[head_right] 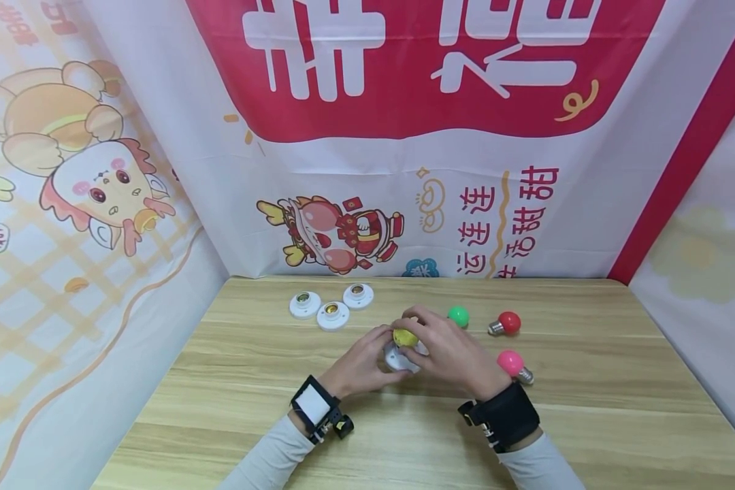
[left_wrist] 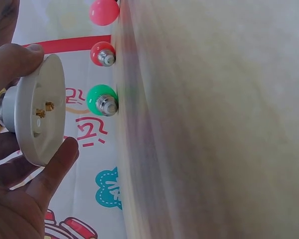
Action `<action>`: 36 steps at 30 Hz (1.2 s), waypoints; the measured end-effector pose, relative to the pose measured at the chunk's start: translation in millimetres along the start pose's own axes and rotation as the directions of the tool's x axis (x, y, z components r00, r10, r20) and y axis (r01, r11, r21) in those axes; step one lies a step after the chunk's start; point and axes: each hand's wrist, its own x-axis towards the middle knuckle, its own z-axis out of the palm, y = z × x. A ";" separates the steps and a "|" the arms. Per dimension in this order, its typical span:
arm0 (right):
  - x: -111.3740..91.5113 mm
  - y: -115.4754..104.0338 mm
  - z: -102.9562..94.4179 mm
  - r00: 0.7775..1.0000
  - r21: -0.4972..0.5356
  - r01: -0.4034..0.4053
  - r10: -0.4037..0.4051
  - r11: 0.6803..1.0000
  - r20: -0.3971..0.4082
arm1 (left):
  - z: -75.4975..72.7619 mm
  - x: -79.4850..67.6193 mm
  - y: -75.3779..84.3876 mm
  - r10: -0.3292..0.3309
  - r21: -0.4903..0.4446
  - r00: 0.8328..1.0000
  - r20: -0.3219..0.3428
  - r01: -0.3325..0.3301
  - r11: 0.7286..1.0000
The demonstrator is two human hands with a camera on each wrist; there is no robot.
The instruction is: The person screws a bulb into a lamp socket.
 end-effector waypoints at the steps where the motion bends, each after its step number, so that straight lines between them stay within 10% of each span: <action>1: -0.6 -0.1 -0.4 1.000 -0.001 0.003 -0.003 1.000 0.003 | -0.5 -0.1 0.6 0.000 0.002 1.000 0.000 0.000 1.000; 36: -1.1 -1.2 -3.5 1.000 -0.003 0.026 -0.026 1.000 -0.002 | -3.4 -1.5 4.9 -0.012 0.019 1.000 -0.024 0.013 1.000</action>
